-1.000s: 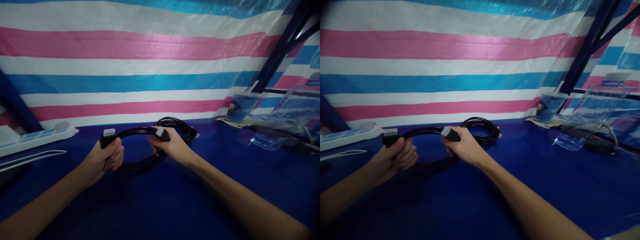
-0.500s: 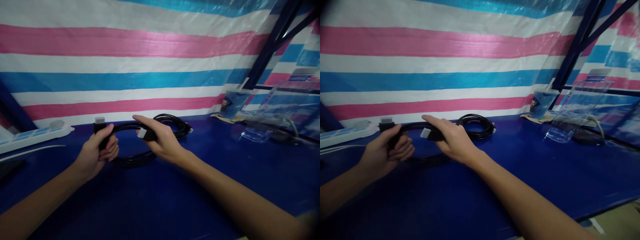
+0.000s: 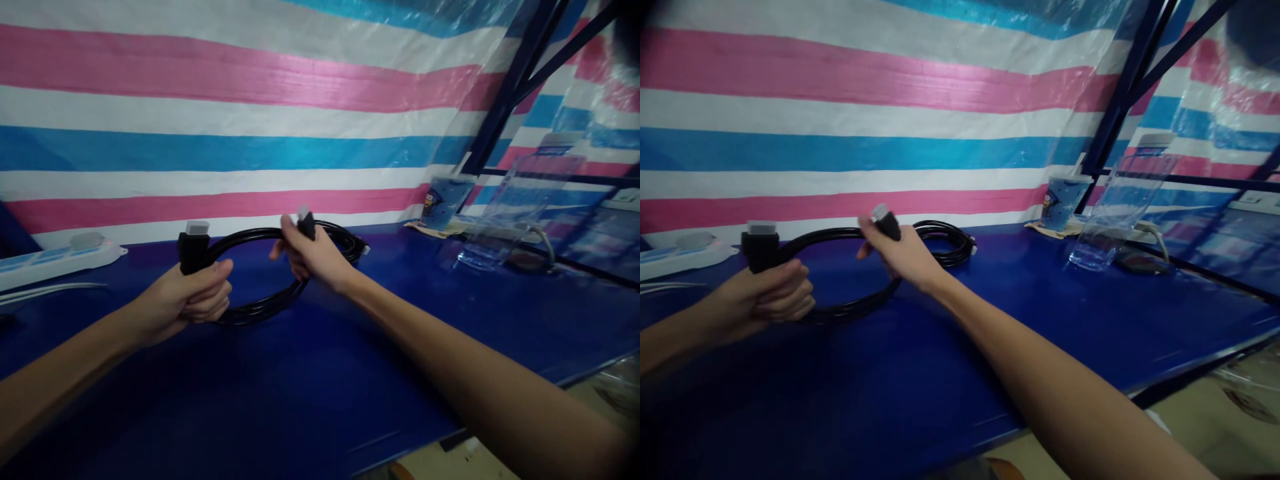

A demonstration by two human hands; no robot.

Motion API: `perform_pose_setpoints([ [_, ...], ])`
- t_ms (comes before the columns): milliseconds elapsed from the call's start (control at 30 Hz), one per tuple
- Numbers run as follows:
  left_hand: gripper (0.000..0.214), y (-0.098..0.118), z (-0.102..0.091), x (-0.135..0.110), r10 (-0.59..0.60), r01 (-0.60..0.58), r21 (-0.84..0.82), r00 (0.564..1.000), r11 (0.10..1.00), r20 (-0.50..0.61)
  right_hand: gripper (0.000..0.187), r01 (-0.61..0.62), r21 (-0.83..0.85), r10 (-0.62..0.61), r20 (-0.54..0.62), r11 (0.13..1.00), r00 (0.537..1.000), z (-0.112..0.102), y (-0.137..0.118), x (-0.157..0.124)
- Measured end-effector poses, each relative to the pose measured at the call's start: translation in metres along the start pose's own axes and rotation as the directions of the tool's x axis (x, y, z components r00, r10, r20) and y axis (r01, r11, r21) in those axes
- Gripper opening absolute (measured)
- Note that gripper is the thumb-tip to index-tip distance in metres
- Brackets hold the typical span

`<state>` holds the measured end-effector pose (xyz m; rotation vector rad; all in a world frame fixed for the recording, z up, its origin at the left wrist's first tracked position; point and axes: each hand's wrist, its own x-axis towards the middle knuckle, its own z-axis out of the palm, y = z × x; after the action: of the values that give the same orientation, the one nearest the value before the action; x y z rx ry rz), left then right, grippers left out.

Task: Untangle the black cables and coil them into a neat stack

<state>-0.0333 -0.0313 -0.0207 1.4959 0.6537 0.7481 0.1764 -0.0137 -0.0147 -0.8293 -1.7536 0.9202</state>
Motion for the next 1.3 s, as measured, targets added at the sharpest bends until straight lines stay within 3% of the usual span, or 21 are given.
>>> perform_pose_setpoints([
  [100, 0.066, -0.001, 0.000, 0.002, -0.009, 0.009, 0.006, 1.000, 1.000, -0.007, 0.058, -0.068, 0.134, 0.061, 0.057, 0.989, 0.996, -0.003, 0.001, 0.000],
  [233, 0.062, -0.006, -0.010, 0.011, 0.019, -0.036, -0.110, 0.988, 0.993, -0.154, 0.053, -0.183, 0.192, 0.120, 0.301, 0.964, 0.946, -0.005, 0.006, -0.001],
  [300, 0.060, -0.006, -0.013, 0.014, 0.006, -0.033, -0.130, 0.980, 0.991, -0.201, 0.054, -0.251, 0.227, 0.164, 0.341, 0.941, 0.926, -0.003, 0.007, -0.002],
  [367, 0.061, -0.005, -0.013, 0.015, 0.003, -0.022, -0.102, 0.983, 0.995, -0.183, 0.055, -0.244, 0.241, 0.170, 0.291, 0.939, 0.941, -0.002, 0.007, -0.001],
  [467, 0.063, 0.000, -0.006, 0.012, 0.066, -0.066, 0.003, 0.992, 0.998, -0.107, 0.051, -0.142, 0.167, 0.118, 0.145, 0.976, 0.982, -0.001, 0.005, 0.001],
  [567, 0.063, 0.002, -0.001, 0.012, 0.114, -0.109, 0.069, 0.990, 0.992, -0.082, 0.045, -0.114, 0.150, 0.107, 0.053, 0.982, 0.993, -0.002, 0.006, 0.003],
  [800, 0.061, -0.001, -0.004, 0.015, 0.051, -0.048, 0.034, 0.994, 0.998, -0.096, 0.042, -0.201, 0.271, 0.175, 0.116, 0.941, 0.978, -0.002, 0.011, 0.005],
  [1300, 0.060, 0.000, -0.005, 0.012, 0.039, -0.028, 0.115, 0.994, 0.993, -0.098, 0.047, -0.137, 0.141, 0.111, 0.177, 0.981, 0.978, -0.009, 0.010, 0.008],
])
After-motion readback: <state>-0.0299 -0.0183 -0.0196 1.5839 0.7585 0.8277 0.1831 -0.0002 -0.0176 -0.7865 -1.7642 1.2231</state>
